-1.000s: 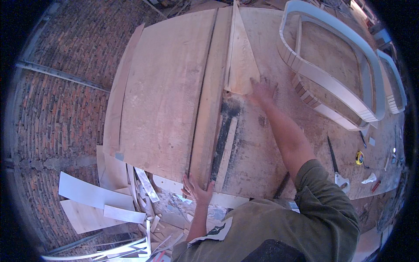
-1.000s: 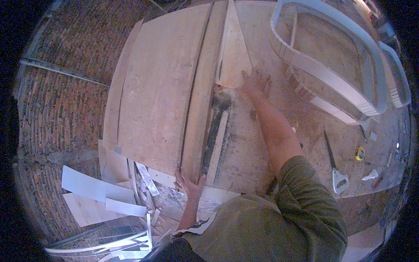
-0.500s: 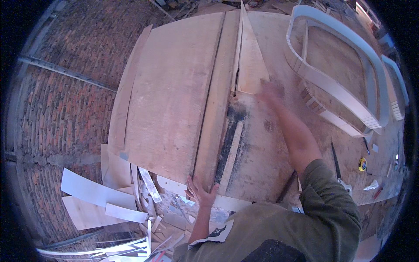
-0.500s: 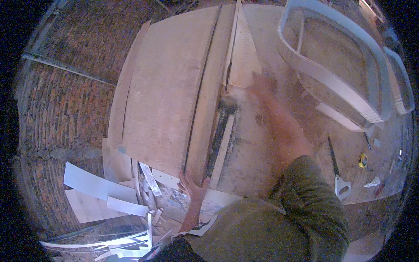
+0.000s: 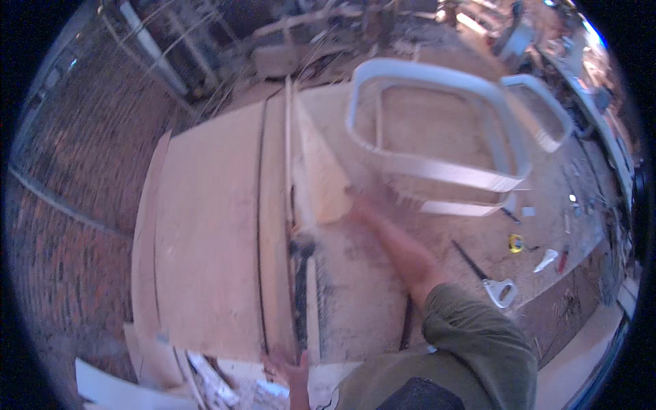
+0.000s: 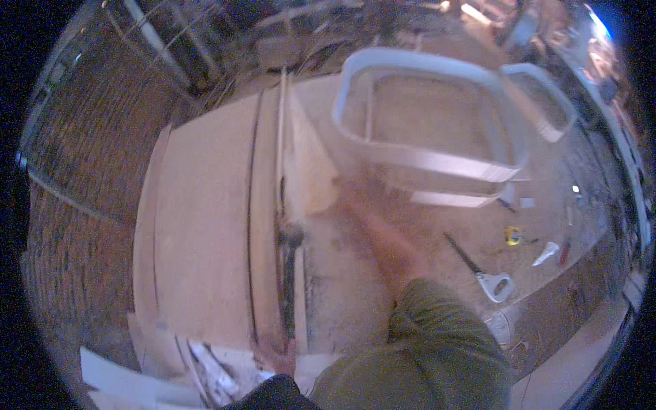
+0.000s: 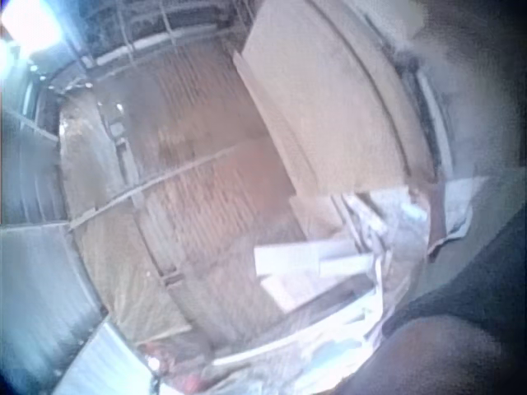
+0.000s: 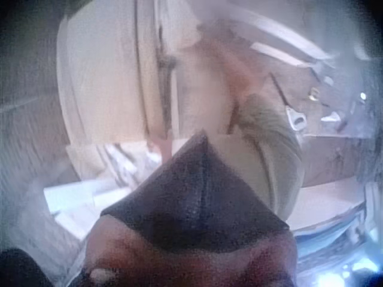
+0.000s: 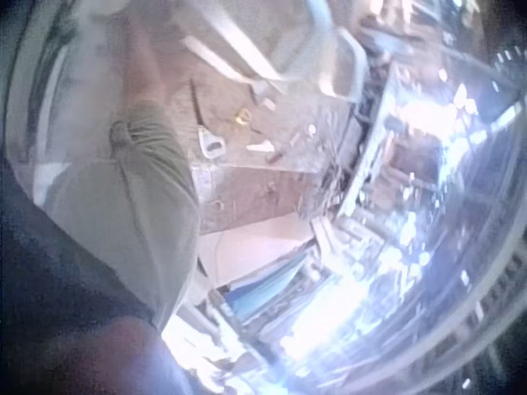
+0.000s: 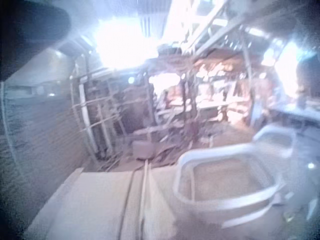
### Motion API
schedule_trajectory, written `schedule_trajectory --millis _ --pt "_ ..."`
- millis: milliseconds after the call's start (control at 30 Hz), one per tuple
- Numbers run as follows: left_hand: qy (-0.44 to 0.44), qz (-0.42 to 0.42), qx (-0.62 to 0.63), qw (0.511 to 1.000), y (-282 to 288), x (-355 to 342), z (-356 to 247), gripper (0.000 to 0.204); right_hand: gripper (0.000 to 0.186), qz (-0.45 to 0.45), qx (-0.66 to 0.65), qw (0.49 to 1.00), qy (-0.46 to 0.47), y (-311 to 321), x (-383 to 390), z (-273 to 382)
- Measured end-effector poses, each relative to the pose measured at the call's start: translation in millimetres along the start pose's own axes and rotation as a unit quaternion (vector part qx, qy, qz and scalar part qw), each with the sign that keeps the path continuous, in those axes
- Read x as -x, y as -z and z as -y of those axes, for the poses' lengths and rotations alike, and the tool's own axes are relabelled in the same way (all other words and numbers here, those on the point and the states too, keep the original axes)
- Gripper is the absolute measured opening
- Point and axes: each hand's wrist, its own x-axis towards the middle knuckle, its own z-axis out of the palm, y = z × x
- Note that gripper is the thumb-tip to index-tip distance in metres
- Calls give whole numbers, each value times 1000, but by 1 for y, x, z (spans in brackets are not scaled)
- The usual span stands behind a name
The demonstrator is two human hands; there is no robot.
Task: The person repeatedly positions a thin wooden plank against a guide on a workbench and pushes it through a circular saw blade to trim its edge. The person handles the plank by hand, aligning it before each cut and removing the offcut afterward.
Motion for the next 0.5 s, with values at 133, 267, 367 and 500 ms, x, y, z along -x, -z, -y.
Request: schedule_trajectory --millis 133,267,367,500 --pt "12 -38 -73 997 -25 1 26 115 110 0 -22 1000 -8 -8 78 -3" --pt "-54 -58 -67 995 -34 4 44 113 107 0 -149 988 31 -38 185 -36" --pt "-115 -151 -51 981 -40 5 58 97 93 70 -125 989 -36 -2 274 8" --pt "-136 -44 283 948 -54 30 58 59 78 -9 -227 974 18 -64 354 -11"
